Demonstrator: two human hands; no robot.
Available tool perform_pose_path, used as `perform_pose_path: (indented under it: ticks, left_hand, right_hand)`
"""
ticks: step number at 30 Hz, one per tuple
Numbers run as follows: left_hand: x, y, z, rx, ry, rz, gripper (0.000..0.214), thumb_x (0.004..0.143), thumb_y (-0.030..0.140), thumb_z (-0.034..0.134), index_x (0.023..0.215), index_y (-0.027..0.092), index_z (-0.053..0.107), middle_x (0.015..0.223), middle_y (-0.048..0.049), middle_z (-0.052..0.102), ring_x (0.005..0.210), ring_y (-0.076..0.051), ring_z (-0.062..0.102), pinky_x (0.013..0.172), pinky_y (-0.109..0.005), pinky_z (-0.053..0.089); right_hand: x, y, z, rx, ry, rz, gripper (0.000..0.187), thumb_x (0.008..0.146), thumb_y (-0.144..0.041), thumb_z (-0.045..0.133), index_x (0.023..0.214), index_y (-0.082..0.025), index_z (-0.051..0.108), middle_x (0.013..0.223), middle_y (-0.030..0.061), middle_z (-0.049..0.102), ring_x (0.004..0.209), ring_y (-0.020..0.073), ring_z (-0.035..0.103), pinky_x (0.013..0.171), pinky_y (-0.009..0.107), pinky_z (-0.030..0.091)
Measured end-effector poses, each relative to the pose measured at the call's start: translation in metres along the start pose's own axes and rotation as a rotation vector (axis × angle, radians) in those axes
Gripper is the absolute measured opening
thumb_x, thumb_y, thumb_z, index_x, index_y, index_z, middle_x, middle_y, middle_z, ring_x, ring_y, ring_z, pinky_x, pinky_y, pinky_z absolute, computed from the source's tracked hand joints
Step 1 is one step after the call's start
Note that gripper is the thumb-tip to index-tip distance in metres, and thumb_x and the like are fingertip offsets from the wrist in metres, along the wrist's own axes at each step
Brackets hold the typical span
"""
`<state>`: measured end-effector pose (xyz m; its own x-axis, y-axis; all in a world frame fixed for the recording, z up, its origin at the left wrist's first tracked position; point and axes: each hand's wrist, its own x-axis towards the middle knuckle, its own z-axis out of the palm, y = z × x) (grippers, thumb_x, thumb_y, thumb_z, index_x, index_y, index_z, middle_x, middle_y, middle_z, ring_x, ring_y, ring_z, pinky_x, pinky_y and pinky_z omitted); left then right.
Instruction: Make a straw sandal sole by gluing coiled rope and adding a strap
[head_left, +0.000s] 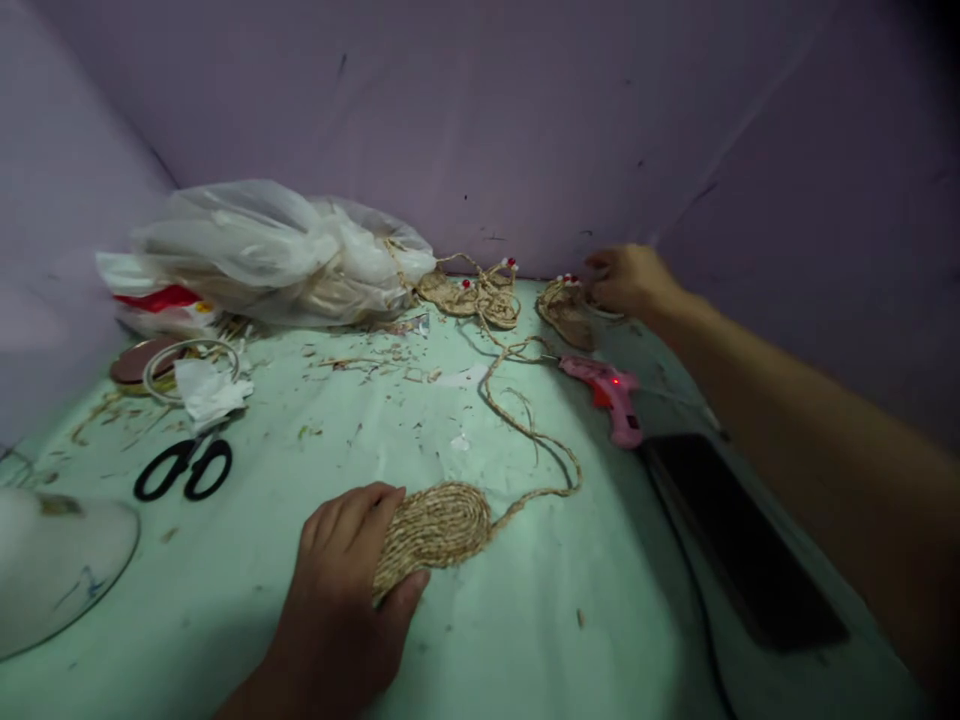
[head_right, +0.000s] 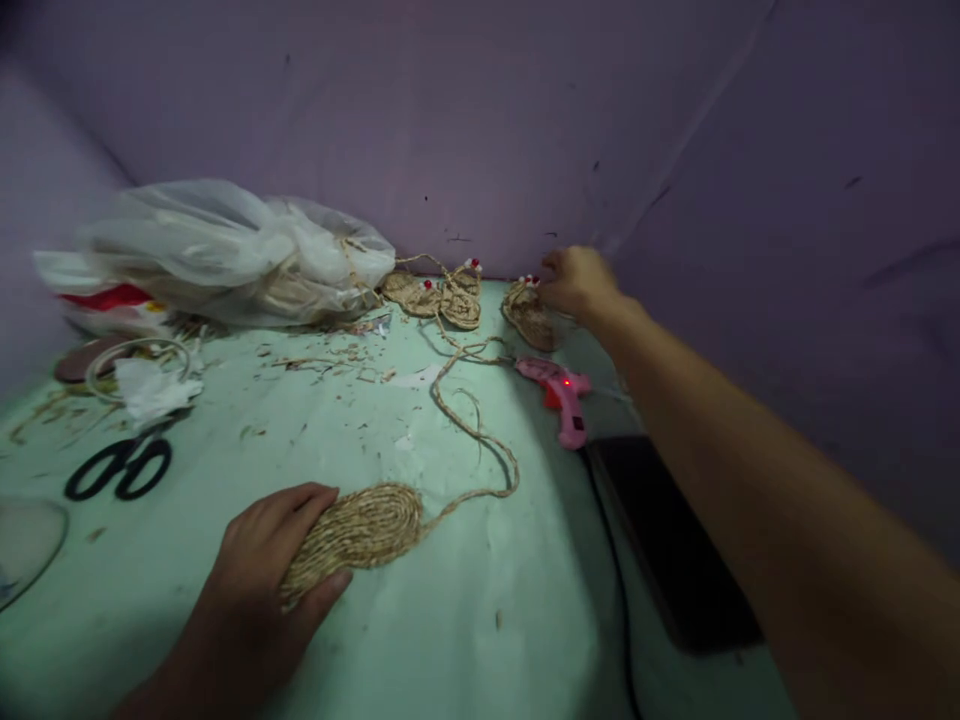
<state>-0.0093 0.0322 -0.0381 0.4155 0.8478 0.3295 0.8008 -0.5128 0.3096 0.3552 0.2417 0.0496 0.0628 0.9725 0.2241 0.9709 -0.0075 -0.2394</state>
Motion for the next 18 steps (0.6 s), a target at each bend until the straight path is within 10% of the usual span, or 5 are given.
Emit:
perform_pose_path:
  ticks: [5, 10, 18]
  left_hand:
    - [-0.001, 0.0, -0.004, -0.078, -0.029, -0.017, 0.048, 0.074, 0.024, 0.055, 0.12, 0.013, 0.048, 0.115, -0.0149, 0.056, 0.106, -0.03, 0.051, 0.092, -0.05, 0.039]
    - [0.002, -0.004, -0.019, -0.354, -0.083, -0.123, 0.053, 0.068, 0.018, 0.049, 0.12, 0.012, 0.052, 0.123, -0.0141, 0.053, 0.116, -0.029, 0.047, 0.098, -0.048, 0.038]
    - [0.006, -0.015, -0.039, -0.808, 0.166, -0.483, 0.038, 0.07, 0.018, 0.045, 0.104, 0.012, 0.062, 0.105, -0.0084, 0.064, 0.099, -0.023, 0.056, 0.093, -0.043, 0.042]
  right_hand:
    - [-0.101, -0.082, -0.037, 0.133, 0.08, -0.007, 0.02, 0.083, -0.023, 0.057, 0.096, -0.018, 0.07, 0.083, 0.0073, 0.07, 0.078, 0.0223, 0.066, 0.071, 0.034, 0.051]
    - [-0.217, -0.147, -0.013, 0.505, -0.06, -0.209, 0.011, 0.076, -0.029, 0.06, 0.079, -0.033, 0.07, 0.081, 0.0018, 0.071, 0.078, 0.0226, 0.066, 0.071, 0.036, 0.054]
    - [-0.26, -0.153, 0.048, 0.587, 0.009, -0.191, 0.024, 0.081, -0.038, 0.054, 0.102, -0.034, 0.065, 0.106, 0.007, 0.066, 0.102, 0.0252, 0.06, 0.088, 0.042, 0.05]
